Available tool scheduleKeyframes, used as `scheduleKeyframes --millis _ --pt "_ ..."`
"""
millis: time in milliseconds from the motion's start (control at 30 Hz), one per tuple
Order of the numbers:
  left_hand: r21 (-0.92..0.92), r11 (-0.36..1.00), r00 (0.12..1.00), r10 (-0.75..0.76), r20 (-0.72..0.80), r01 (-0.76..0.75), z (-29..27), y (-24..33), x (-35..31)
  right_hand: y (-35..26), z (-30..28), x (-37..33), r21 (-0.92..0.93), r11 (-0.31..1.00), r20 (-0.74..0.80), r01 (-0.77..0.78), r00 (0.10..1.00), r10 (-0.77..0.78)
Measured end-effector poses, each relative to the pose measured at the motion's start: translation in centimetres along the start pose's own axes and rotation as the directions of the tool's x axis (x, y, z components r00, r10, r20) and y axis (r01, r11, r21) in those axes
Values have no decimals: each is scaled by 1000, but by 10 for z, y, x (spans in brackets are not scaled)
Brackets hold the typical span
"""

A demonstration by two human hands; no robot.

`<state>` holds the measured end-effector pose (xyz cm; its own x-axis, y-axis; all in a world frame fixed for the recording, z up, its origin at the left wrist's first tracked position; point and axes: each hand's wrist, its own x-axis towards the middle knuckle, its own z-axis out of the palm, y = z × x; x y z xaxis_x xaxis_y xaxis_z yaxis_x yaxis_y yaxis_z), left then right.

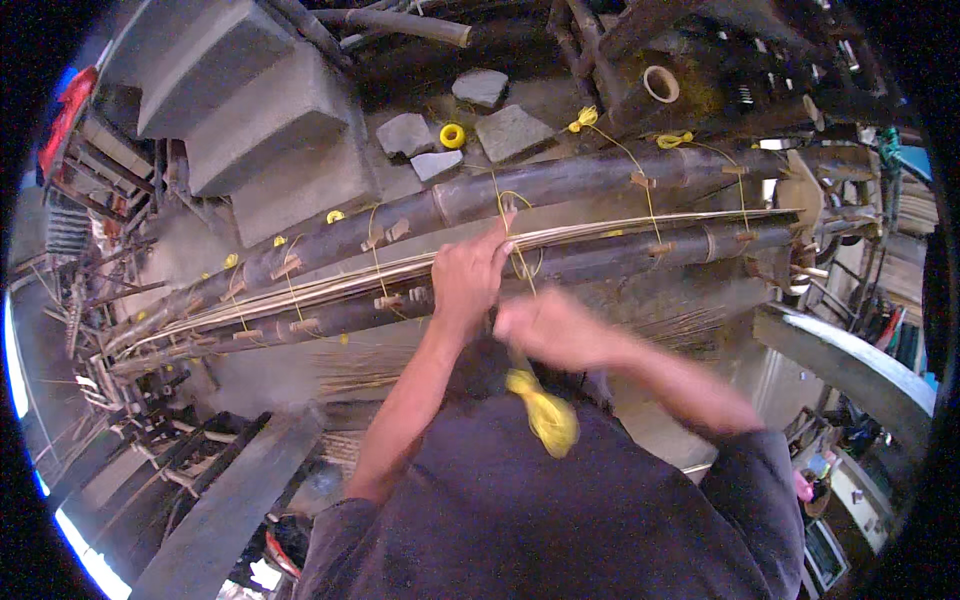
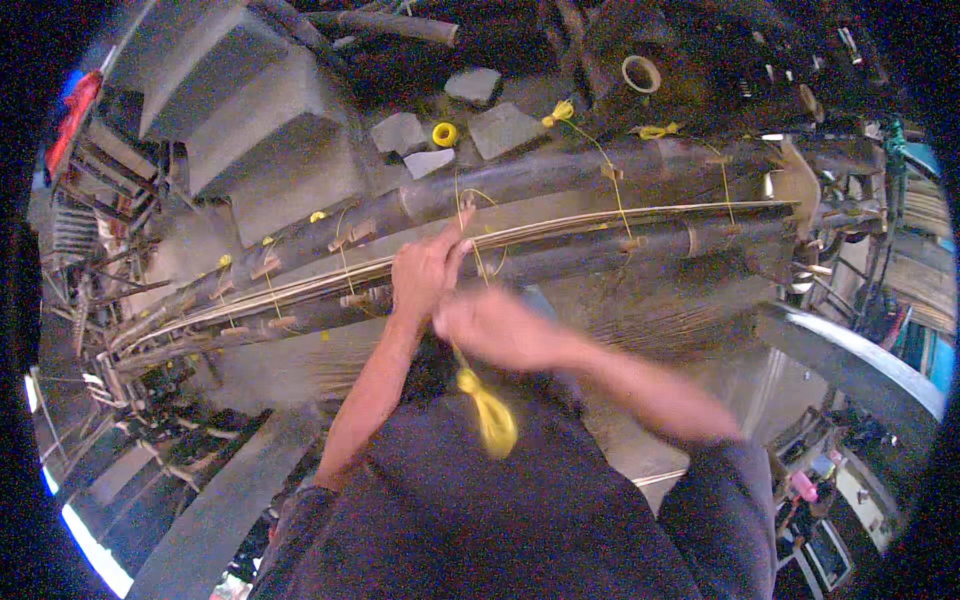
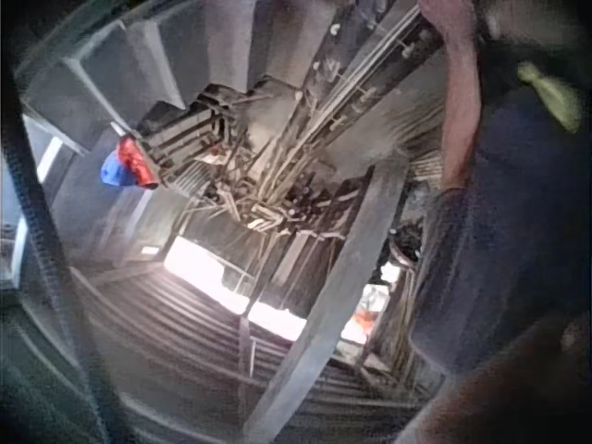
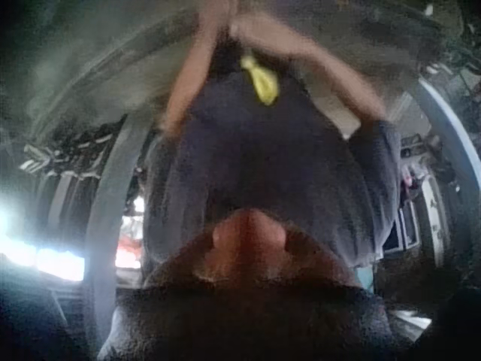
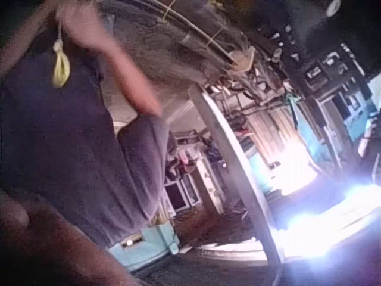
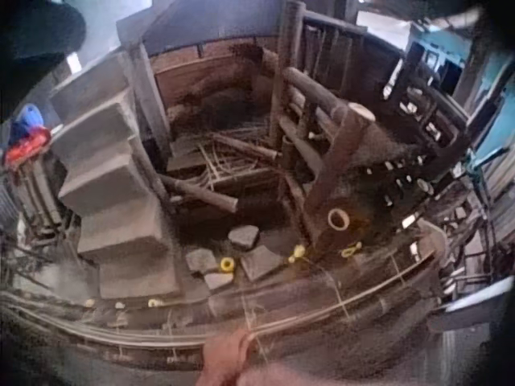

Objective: The person repeatedly ties yellow string around a bundle of thin bamboo strips secured to a horizontal bamboo frame. The hands wrap and knot the string at multiple points along the bundle, then move to the next section and repeat the process.

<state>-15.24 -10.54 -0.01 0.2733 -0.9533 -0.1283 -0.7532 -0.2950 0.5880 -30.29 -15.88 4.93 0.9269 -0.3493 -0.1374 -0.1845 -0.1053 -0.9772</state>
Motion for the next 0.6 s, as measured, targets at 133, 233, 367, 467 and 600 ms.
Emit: scheduleKeyframes --millis 133,233,367,467,600 --pt "-611 775 986 -103 134 163 -9 14 27 90 61 -5 -543 840 127 24 990 53" --pt "-801 576 980 2 198 161 -39 36 91 97 84 -10 -562 827 99 15 994 49" --pt "-675 543 865 -263 427 499 25 -40 164 104 66 -21 -614 787 40 67 998 -53" --pt "-181 982 951 -1 309 60 24 -47 180 109 80 -7 -610 764 -82 211 942 -326" --pt "18 992 965 115 234 -123 -41 -84 174 51 83 5 -123 989 -484 -87 875 17"
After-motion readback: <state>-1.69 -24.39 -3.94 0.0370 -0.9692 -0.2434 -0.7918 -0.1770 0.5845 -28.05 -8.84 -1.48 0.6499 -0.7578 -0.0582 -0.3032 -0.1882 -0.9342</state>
